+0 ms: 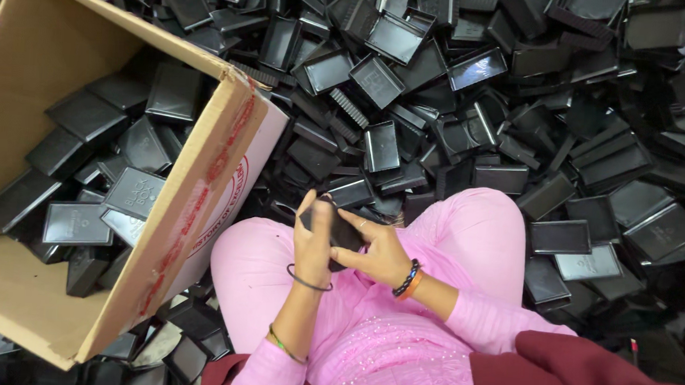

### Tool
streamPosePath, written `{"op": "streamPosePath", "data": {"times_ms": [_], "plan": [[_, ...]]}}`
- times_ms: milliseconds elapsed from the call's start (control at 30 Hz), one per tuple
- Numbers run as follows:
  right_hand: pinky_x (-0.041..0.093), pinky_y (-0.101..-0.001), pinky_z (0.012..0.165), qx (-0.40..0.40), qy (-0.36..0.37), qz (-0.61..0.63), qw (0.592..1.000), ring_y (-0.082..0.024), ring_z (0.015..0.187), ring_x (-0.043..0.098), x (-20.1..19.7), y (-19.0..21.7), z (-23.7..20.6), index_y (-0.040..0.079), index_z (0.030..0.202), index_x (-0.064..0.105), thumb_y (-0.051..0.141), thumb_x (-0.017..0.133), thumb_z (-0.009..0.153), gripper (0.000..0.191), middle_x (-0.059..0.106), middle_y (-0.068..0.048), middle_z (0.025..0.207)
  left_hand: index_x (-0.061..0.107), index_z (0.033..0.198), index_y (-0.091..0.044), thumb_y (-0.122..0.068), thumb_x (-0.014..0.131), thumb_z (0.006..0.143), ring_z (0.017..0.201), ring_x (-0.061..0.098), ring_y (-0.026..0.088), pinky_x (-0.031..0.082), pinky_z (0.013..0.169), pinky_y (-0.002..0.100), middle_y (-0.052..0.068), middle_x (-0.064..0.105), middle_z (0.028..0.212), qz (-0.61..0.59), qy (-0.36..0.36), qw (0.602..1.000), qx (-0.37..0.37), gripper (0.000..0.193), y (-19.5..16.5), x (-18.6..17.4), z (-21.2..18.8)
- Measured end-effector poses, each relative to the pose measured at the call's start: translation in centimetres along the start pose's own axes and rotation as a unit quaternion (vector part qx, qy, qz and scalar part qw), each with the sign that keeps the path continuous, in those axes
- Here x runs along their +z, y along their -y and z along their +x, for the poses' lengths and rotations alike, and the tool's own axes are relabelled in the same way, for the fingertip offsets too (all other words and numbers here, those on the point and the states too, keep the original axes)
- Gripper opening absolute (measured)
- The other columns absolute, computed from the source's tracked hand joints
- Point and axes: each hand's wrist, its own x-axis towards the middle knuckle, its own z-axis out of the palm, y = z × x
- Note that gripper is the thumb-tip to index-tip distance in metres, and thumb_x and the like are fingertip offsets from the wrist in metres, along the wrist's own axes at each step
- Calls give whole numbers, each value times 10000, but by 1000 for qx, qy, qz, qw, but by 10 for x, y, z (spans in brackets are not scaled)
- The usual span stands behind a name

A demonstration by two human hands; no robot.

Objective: The person sits on the floor beside a large pile of black plastic boxes and a cardboard carton. They pick up boxes one at a time, turn them over in their hands, and place them into the carton, repeating this handling throughout the clip.

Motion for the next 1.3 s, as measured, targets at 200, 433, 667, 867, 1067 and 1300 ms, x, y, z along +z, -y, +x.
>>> {"op": "streamPosePath", "data": {"times_ms": [200,433,667,867,1067,1300], "plan": [[463,-312,1095,21,63,139,988,-131,1311,552,-11,-14,-2,-9,1495,388,110,718,929,667,545,-63,1454,605,1257,83,-220,705,970,932,658,186,547,799,313,113,677,1100,-136,18,990,-43,429,-7,-17,-19],[556,-363,980,177,48,251,951,-179,1123,661,-28,-21,11,-54,1440,540,152,662,1000,502,668,-100,1282,577,1253,18,-273,624,975,920,680,118,573,789,264,73,707,1073,-58,37,995,-72,405,-11,-16,-20],[567,-308,1004,182,94,267,942,-141,1140,691,-42,-16,4,22,1412,531,178,653,948,505,695,-55,1267,619,1194,51,-105,756,887,890,684,94,571,786,227,70,728,1038,-2,24,998,-59,371,15,-20,-38],[607,-298,842,188,-13,199,962,-148,960,720,-38,-43,2,-48,1298,638,146,709,951,404,726,-90,1127,681,1099,60,-155,752,947,728,586,62,484,638,205,36,702,895,27,10,998,-54,273,29,-20,-33],[568,-386,817,-74,43,-247,965,-271,942,683,-86,-73,57,18,1150,713,221,796,918,319,719,-94,1053,652,943,21,-292,803,907,700,551,95,472,601,240,51,628,769,261,-86,961,-8,349,-70,-49,-13],[384,-468,846,-151,-70,-686,708,-269,943,651,-136,-73,124,169,814,756,136,719,795,53,713,-31,927,600,1249,-38,-592,625,855,1232,649,227,519,1069,394,114,645,1307,-272,52,960,32,680,-146,-104,24]]}}
